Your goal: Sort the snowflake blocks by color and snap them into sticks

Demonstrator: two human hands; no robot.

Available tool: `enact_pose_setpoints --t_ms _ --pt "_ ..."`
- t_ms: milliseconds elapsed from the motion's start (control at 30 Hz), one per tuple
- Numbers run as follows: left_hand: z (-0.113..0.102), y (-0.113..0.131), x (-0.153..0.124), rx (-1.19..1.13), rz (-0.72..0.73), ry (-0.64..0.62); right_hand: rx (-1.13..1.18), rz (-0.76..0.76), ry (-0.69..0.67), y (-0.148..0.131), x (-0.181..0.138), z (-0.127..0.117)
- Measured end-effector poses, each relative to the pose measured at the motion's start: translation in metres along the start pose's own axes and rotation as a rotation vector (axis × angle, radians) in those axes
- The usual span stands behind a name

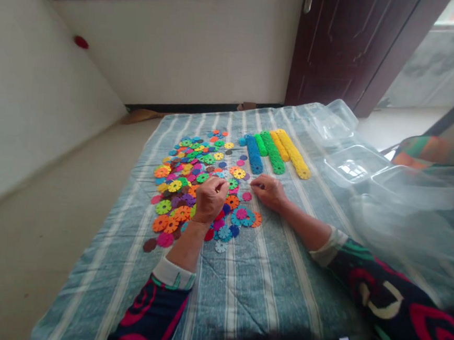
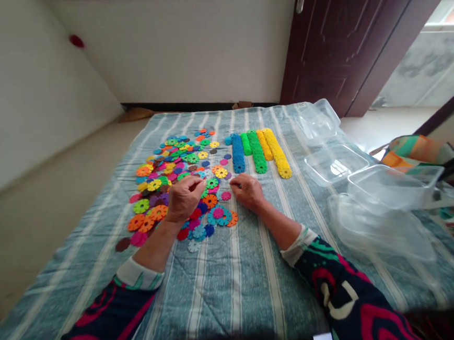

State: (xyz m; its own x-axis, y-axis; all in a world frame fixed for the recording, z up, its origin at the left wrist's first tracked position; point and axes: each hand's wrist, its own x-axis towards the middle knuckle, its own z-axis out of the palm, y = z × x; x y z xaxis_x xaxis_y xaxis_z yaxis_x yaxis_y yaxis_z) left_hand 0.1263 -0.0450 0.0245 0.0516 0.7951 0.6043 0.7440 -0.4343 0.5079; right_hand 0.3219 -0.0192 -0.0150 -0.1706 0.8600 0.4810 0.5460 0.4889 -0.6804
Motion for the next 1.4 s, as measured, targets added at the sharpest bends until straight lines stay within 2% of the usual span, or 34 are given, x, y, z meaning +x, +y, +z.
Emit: enact_pose_setpoints --t_ms 233,433,700,867,1400 --pt "0.012 0.004 -0.007 0.154 0.206 -0.046 -0.035 -0.024 -0.031 0.0 0.001 -0.006" --pt "0.021 0.008 -0.008 0.166 0.298 -0.182 -0.077 -0.04 -0.075 0.0 0.0 -0.012" --pt "0.024 0.013 -0.011 0.1 0.278 -0.358 -0.106 -0.055 -0.13 0.002 0.002 -0.014" --pt "0.026 0.011 -0.011 0.099 0.252 -0.42 -0.114 -0.044 -0.159 0.003 0.003 -0.014" --pt "0.029 0.001 -0.014 0.17 0.207 -0.358 -0.097 -0.022 -0.169 0.0 0.003 -0.017"
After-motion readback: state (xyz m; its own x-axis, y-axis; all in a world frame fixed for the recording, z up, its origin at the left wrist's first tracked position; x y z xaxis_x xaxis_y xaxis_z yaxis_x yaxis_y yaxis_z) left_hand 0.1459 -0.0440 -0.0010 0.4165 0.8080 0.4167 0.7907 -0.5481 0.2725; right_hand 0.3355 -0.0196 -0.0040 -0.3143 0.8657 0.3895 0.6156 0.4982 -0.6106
